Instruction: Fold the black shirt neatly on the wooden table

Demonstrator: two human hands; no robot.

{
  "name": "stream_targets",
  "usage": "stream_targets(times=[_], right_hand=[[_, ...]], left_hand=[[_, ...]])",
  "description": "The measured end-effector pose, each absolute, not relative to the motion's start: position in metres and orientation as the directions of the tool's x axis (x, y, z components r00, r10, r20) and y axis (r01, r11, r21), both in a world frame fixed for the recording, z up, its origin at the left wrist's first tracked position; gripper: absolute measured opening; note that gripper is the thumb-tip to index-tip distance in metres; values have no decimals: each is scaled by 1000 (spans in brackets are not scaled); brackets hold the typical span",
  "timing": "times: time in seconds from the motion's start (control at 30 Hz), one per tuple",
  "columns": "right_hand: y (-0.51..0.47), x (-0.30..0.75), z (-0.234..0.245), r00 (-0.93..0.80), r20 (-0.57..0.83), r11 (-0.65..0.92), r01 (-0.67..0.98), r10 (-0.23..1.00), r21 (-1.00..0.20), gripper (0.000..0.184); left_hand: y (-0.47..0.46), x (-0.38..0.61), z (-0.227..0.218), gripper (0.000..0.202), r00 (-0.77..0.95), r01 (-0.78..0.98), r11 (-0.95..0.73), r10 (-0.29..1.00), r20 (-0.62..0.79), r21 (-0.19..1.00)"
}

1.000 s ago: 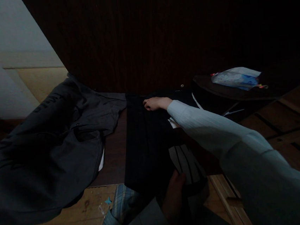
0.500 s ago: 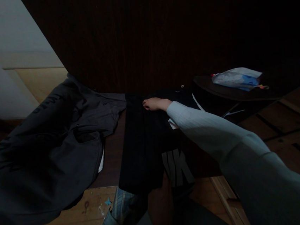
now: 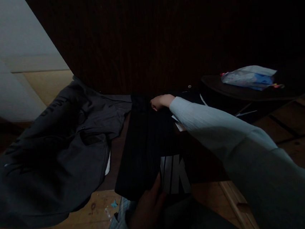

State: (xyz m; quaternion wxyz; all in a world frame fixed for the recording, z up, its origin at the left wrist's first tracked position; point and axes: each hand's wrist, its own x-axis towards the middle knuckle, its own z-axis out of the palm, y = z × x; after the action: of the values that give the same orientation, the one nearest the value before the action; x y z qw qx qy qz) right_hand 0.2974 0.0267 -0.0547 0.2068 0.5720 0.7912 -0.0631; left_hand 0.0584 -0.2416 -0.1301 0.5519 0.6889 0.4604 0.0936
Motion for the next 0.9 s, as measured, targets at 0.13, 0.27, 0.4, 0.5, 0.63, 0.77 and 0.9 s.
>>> stream_targets(times=[0.13,0.27,0.4,0.5,0.63,0.77,0.9], right_hand=[[20,288,-53,-176,-440,303,924,881,235,22],[4,288,-49,-205,-365,311,915,908,259,32],[-28,288,-54,-319,-38,320,927,947,195,38],[-55,284,-72,-270,100,262,961,958,89,37],[-77,285,-106,-180,101,178,984,978,24,51],[-82,293,-127,-198,122,200,980,973,-8,58],[-79,298,-127,-219,122,227,973,968,-53,61]], left_hand=[[-249,68,-126,56,485,681,-18,760,-433,732],[-250,65,-111,57,418,770,-120,837,-354,626],[-219,39,-101,49,354,732,-266,935,-17,628],[-187,26,-108,43,538,672,-569,815,215,474],[-167,22,-130,44,708,644,-741,672,217,193],[-168,10,-143,49,673,701,-710,689,271,64],[-172,0,-137,50,660,704,-708,679,322,49]])
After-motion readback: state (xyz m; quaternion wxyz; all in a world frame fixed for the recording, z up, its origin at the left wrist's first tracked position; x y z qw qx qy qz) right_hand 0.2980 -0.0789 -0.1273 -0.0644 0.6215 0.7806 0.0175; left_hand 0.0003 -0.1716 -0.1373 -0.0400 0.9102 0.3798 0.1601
